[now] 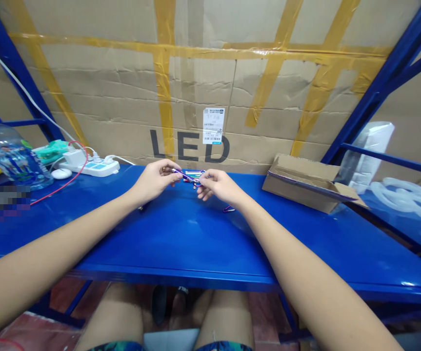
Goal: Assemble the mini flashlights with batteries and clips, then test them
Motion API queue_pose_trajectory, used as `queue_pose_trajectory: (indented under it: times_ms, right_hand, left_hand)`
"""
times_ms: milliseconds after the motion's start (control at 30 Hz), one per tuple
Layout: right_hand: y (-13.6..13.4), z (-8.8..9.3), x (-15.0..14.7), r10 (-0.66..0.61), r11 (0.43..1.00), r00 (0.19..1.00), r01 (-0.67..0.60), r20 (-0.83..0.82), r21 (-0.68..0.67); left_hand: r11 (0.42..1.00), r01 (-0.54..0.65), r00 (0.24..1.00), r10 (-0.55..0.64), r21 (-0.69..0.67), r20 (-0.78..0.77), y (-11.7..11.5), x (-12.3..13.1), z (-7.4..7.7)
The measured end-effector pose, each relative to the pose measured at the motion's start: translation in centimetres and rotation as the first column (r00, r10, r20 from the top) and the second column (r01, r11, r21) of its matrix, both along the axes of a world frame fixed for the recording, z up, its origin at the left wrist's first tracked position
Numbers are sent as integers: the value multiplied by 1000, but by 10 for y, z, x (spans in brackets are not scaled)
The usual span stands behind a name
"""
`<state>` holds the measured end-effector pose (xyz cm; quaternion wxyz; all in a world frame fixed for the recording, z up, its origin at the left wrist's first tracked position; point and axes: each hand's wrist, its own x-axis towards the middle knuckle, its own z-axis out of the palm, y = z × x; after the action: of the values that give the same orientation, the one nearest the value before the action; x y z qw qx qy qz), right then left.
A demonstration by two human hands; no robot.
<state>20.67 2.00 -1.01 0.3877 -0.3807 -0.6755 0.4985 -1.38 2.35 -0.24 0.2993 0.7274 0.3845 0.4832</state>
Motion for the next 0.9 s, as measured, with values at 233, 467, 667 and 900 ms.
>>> queue_pose_trajectory:
  times_ms: [233,467,667,900]
  right_hand:
    - [-14,7,-9,149,988,982,-152,115,26]
    - [-17,2,-16,144,981,981,-159,132,108]
    - [-13,-6,-15,178,983,984,-178,-3,38]
    - [-17,-4,-18,188,978,975,-197,-114,-74]
  left_hand:
    - [998,68,998,-68,0,-12,-2,0,-2]
    - [993,92,994,-86,80,-74,-5,6,-9]
    - [983,100,990,-84,151,-111,-7,7,-8]
    - [984,151,989,-150,90,-15,-7,8,-7]
